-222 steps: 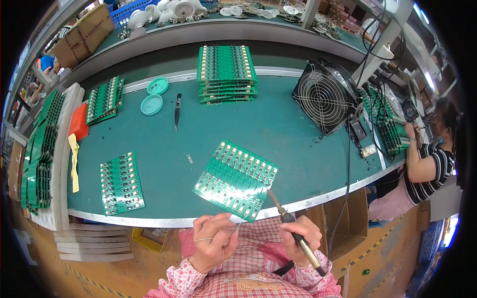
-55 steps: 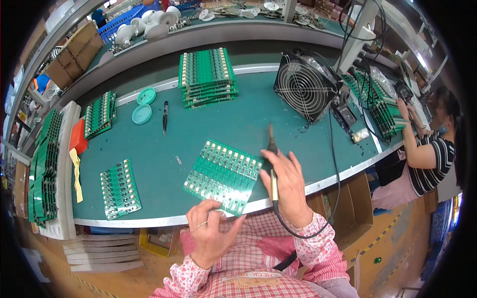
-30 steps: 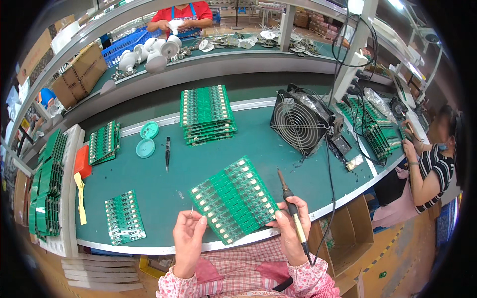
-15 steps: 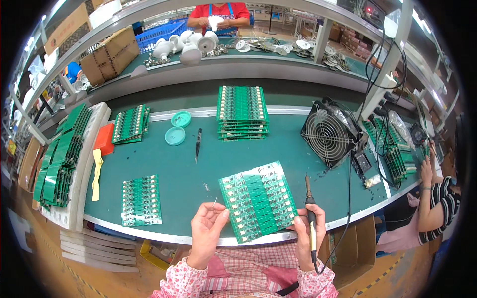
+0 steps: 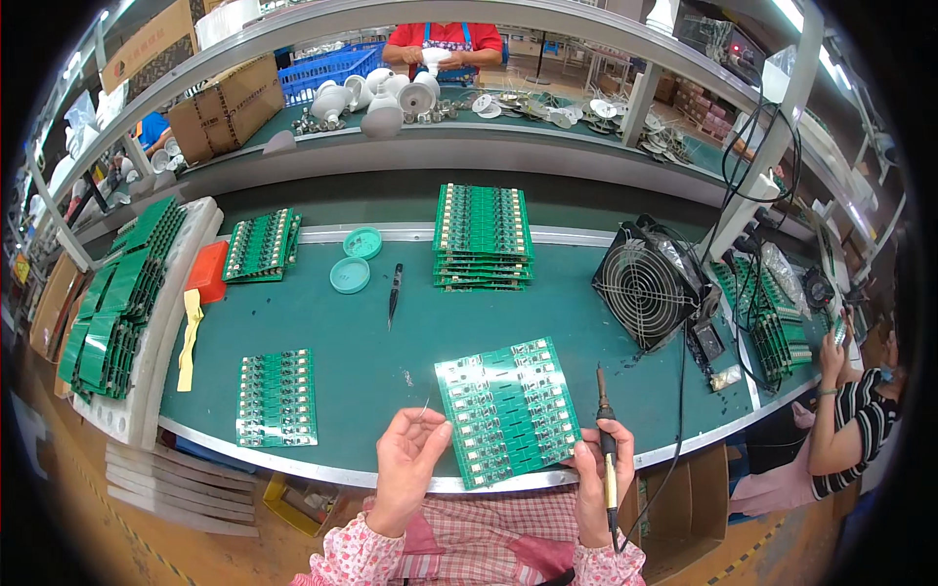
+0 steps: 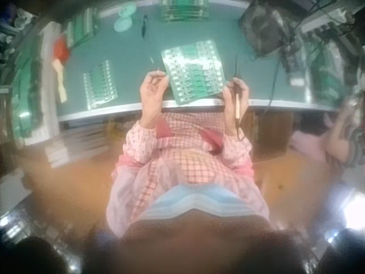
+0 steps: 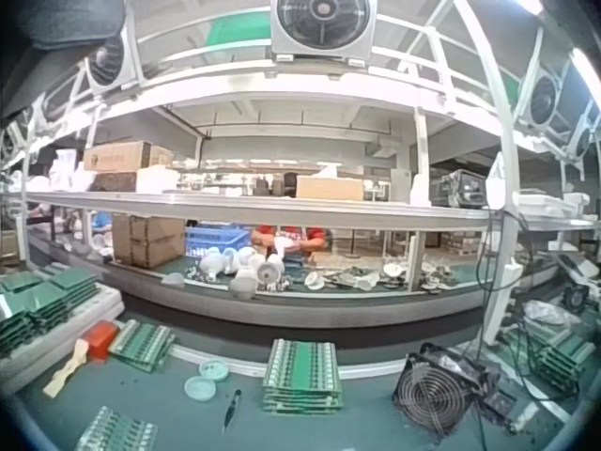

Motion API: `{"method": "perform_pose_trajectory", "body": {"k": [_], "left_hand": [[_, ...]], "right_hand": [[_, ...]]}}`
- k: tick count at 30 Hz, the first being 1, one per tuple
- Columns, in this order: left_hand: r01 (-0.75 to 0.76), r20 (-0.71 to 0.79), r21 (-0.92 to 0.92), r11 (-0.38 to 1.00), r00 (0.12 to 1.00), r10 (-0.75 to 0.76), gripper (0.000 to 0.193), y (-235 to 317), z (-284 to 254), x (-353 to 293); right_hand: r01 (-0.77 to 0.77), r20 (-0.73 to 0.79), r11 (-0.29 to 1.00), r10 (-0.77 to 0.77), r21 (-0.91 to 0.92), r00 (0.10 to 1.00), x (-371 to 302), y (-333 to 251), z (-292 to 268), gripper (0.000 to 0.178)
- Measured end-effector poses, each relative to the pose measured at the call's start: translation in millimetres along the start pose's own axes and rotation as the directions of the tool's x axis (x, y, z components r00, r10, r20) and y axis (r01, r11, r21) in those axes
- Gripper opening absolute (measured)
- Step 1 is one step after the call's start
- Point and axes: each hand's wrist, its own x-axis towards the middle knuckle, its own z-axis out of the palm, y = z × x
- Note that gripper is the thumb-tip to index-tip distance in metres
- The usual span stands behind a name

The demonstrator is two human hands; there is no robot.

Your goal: The person solders components onto a circuit board using a soldering iron and solder wire, turning the board to continue soldering different areas.

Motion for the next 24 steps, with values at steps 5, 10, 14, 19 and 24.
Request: {"method": "perform_pose_trajectory", "body": {"k": [5,10,14,19,24], "left_hand": [[-0.013,0.024,0.008,1.0,1.0,0.013,0.017,-3,1,1],[0.063,0.016,0.032,0.997,0.998,-0.064,0.015,4,-6,5],[0.08,0.077,-0.021,0.997,0.994,-0.078,0.022,16,-8,19],[0.081,0.255,0.15,0.985,0.96,-0.118,0.023,26,-9,28],[0.246,0.426,0.25,0.936,0.84,-0.335,0.021,34,6,30]], "right_hand": [[0.001,-0.016,1.0,-0.001,0.012,1.0,0,-5,1,0.038],[-0.079,0.027,0.986,0.075,0.149,0.997,0,-8,-5,0.04],[-0.109,0.066,0.98,0.099,0.165,0.993,0,-8,-10,0.04],[-0.103,0.071,0.98,0.092,0.172,0.993,-8,-12,-19,0.041],[-0.098,0.097,0.988,0.087,0.121,0.991,-17,-19,-40,0.041]]}}
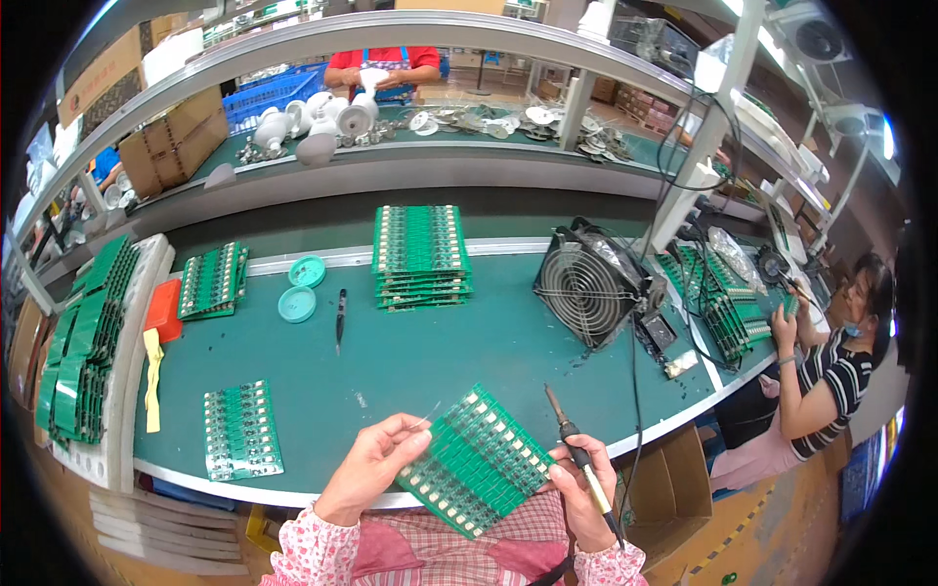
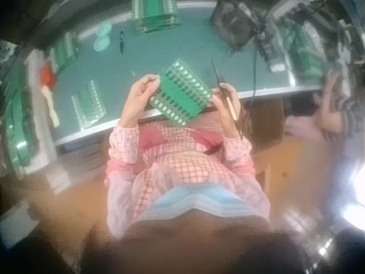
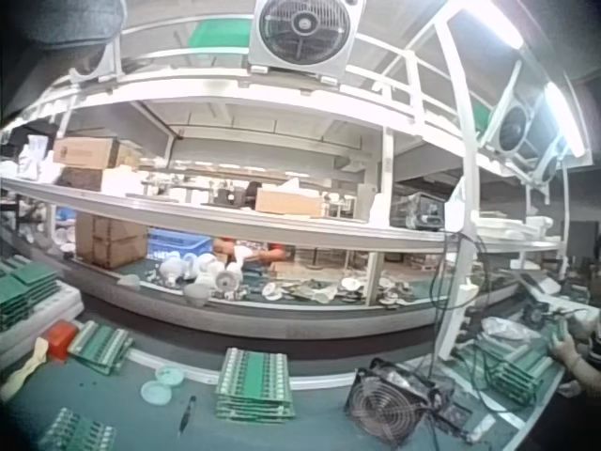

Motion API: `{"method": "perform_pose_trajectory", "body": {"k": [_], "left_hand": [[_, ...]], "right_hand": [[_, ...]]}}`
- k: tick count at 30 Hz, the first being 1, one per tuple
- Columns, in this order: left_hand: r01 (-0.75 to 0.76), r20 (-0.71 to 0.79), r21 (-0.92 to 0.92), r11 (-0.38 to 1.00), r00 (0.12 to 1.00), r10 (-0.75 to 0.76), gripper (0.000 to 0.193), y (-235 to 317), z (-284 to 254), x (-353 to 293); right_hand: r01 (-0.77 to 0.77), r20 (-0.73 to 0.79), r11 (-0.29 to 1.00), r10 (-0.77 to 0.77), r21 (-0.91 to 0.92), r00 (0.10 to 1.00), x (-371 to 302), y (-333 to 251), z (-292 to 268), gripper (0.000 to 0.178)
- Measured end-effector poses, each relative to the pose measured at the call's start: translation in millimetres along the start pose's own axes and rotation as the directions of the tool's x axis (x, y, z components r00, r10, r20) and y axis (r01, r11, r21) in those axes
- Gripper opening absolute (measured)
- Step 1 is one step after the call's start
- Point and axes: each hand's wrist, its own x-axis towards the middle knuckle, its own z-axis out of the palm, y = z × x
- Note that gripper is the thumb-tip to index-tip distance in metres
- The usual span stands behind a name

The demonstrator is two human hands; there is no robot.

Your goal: The person solders components onto a circuit board using a soldering iron and solder wire, turning the board to continue soldering different areas.

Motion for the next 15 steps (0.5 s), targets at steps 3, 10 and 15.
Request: {"method": "perform_pose_trajectory", "body": {"k": [3,10,15], "left_hand": [[0.018,0.016,-0.046,0.999,1.0,-0.017,0.02,-14,1,-1],[-0.061,-0.265,-0.358,0.932,0.963,-0.039,0.018,-24,4,-29],[-0.213,-0.457,-0.502,0.838,0.888,-0.048,0.018,-35,23,-52]], "right_hand": [[-0.063,-0.008,0.997,0.063,-0.035,0.998,-1,-7,-8,0.041],[0.344,-0.138,0.819,-0.448,-0.46,0.883,86,-63,-78,0.022],[0.263,-0.084,0.542,-0.532,-0.798,0.842,186,-75,-125,0.024]]}}
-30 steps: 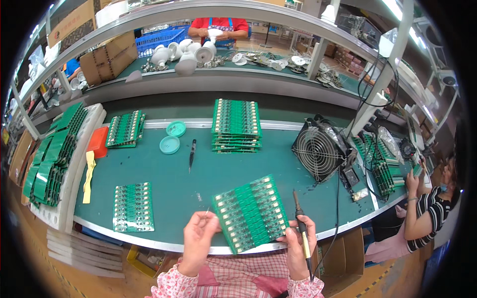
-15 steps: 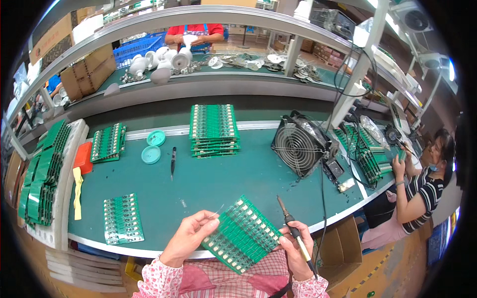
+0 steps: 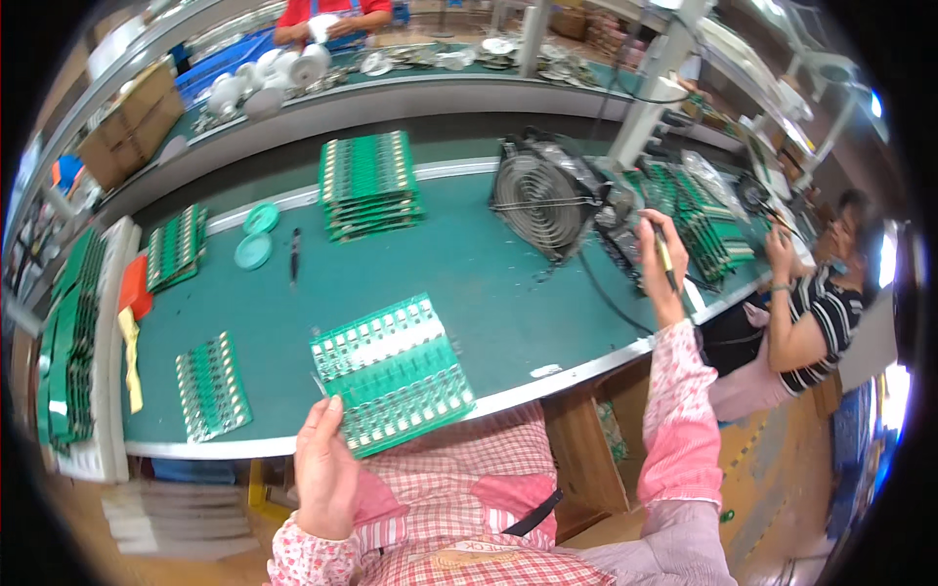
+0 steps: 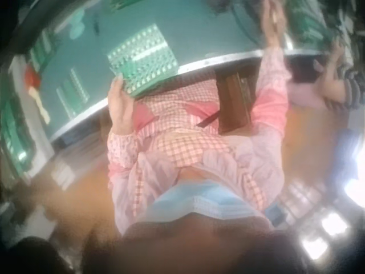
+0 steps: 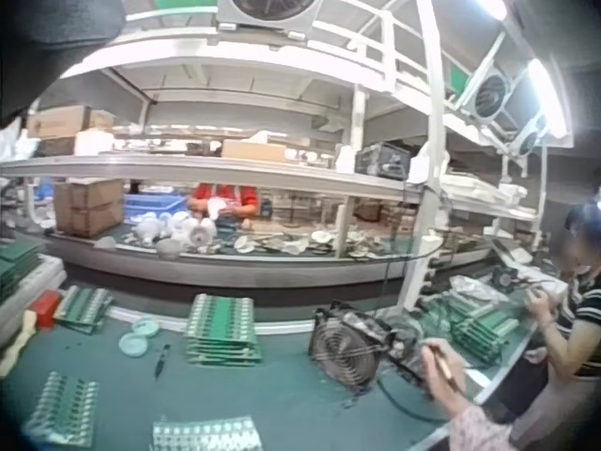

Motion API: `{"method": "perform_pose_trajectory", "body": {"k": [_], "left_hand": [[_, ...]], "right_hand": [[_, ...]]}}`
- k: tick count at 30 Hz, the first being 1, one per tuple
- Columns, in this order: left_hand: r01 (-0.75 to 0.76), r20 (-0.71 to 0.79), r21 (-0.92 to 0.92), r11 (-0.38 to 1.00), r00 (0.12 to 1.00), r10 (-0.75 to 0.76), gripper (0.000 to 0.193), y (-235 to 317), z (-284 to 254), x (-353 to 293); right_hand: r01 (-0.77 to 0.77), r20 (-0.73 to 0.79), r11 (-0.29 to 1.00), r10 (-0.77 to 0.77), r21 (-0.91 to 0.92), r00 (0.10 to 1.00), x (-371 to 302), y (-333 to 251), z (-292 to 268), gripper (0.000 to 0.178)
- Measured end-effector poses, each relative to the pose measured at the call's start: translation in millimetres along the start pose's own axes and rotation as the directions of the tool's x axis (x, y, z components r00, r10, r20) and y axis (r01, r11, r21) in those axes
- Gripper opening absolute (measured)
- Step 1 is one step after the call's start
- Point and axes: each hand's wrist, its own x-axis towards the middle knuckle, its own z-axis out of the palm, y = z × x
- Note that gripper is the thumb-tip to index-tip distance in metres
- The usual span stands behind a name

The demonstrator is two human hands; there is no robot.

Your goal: The person solders components onto a circuit board using a soldering iron and solder wire, turning the board to continue soldering different areas.

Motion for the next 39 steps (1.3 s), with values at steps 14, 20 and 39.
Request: {"method": "perform_pose_trajectory", "body": {"k": [14,20,39], "left_hand": [[-0.108,0.314,0.884,0.455,0.858,-0.406,0.024,-52,11,-46],[-0.534,0.621,0.743,0.404,0.775,-0.118,0.017,-42,11,-46],[-0.815,0.792,0.567,0.119,0.579,0.191,0.009,-38,12,-34]], "right_hand": [[0.389,0.329,0.921,-0.373,0.02,0.867,-183,-91,30,0.037],[0.363,0.434,0.932,-0.329,0.004,0.839,-190,-101,51,0.051],[0.328,0.608,0.886,-0.464,0.328,0.645,-204,-128,36,0.028]]}}
